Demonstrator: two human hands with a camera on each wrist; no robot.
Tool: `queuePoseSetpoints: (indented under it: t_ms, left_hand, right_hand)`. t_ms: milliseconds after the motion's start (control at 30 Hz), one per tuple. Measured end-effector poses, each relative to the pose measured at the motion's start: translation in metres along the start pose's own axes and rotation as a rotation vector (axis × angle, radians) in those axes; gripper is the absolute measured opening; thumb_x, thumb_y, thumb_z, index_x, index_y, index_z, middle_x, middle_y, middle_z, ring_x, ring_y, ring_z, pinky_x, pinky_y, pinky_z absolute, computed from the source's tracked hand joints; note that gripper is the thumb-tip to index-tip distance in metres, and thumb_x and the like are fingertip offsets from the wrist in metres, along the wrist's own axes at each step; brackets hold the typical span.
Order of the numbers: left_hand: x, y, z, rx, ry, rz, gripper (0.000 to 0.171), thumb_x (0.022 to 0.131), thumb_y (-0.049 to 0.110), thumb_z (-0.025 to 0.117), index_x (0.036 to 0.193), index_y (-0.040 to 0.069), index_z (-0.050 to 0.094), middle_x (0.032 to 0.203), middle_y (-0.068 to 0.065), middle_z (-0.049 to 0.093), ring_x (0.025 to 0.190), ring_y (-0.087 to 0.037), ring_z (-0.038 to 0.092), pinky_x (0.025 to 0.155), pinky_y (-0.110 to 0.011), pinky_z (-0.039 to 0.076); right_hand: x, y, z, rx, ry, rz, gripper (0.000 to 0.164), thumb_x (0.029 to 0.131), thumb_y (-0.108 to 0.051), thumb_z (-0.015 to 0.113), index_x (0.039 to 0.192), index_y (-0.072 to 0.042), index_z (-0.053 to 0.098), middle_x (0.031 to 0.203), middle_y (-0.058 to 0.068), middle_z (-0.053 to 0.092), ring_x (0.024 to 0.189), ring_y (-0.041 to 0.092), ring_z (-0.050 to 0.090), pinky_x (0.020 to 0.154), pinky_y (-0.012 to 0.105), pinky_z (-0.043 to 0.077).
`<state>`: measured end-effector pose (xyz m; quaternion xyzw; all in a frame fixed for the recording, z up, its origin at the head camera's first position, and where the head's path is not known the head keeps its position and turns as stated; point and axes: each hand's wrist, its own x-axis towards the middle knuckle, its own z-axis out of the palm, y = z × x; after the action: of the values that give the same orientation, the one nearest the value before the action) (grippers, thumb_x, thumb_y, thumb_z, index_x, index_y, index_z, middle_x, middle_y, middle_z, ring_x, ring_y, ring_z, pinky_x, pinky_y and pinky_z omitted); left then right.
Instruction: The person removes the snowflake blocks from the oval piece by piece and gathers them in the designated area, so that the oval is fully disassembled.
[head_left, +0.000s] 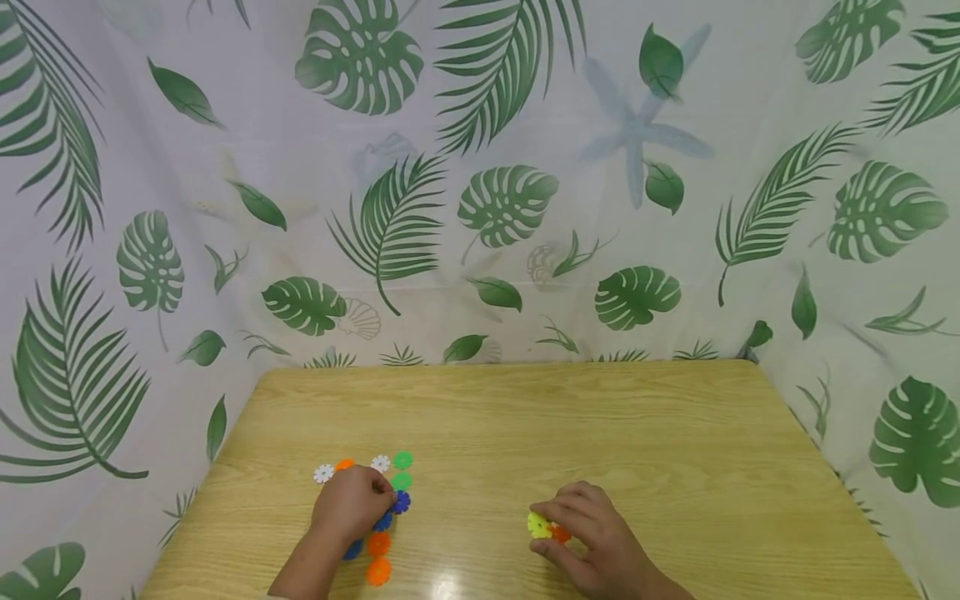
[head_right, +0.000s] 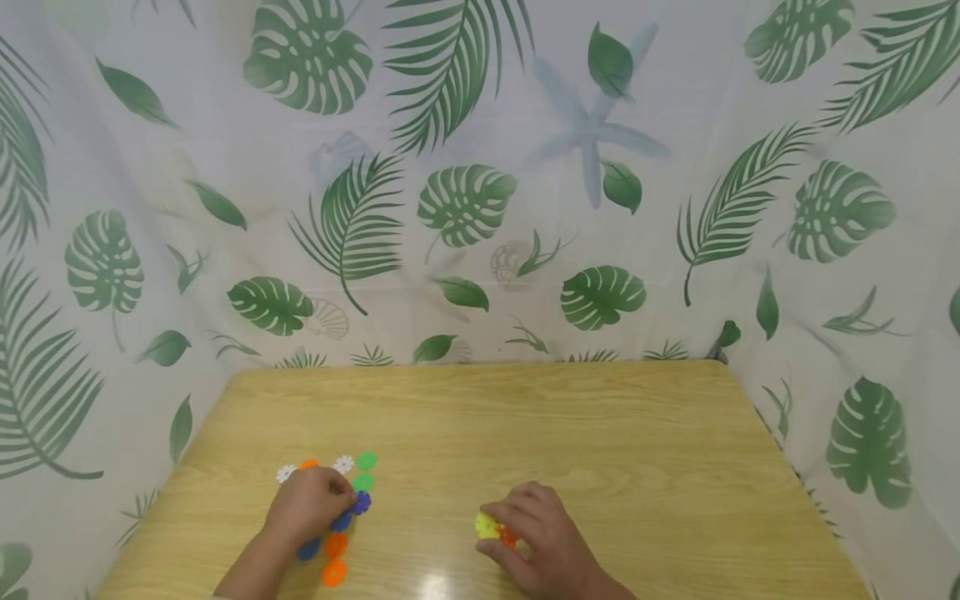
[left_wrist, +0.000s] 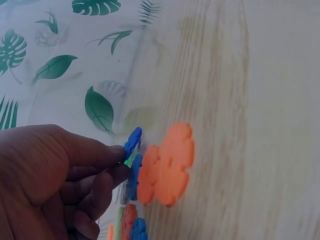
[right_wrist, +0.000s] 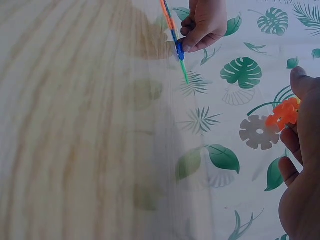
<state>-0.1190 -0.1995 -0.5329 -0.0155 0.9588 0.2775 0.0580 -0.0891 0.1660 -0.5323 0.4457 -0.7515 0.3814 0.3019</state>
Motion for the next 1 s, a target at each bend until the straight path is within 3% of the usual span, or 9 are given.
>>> queuePoseSetpoints:
  t_ms: [267, 667, 1000]
  left_hand:
    - [0.000, 0.000, -0.001, 0.033, 0.023, 0.004, 0.012, 0.087, 0.022, 0.080, 0.076, 0.019, 0.077, 0.072, 0.009, 0.067, 0.060, -0.009, 0.058, 0.057, -0.033, 0.051]
    - [-0.002, 0.003, 0.002, -0.020, 0.035, 0.028, 0.010, 0.090, 0.024, 0.079, 0.083, 0.020, 0.074, 0.079, 0.010, 0.070, 0.067, -0.008, 0.061, 0.063, -0.035, 0.054]
    - [-0.007, 0.014, 0.010, -0.272, 0.050, 0.138, 0.010, 0.096, 0.026, 0.075, 0.090, 0.018, 0.076, 0.081, 0.010, 0.070, 0.072, -0.008, 0.063, 0.063, -0.028, 0.053]
  right_hand:
    - [0.001, -0.001, -0.001, -0.014, -0.012, 0.012, 0.031, 0.099, -0.034, 0.074, 0.121, -0.013, 0.074, 0.104, -0.005, 0.073, 0.095, 0.016, 0.060, 0.096, 0.031, 0.042]
    - [0.000, 0.001, 0.001, 0.008, 0.014, -0.022, 0.032, 0.098, -0.032, 0.075, 0.120, -0.010, 0.074, 0.097, -0.006, 0.070, 0.090, 0.014, 0.058, 0.087, 0.027, 0.044]
    - [0.001, 0.000, 0.000, 0.021, 0.009, -0.009, 0.032, 0.097, -0.031, 0.076, 0.122, -0.011, 0.074, 0.099, -0.006, 0.071, 0.091, 0.014, 0.057, 0.087, 0.026, 0.043]
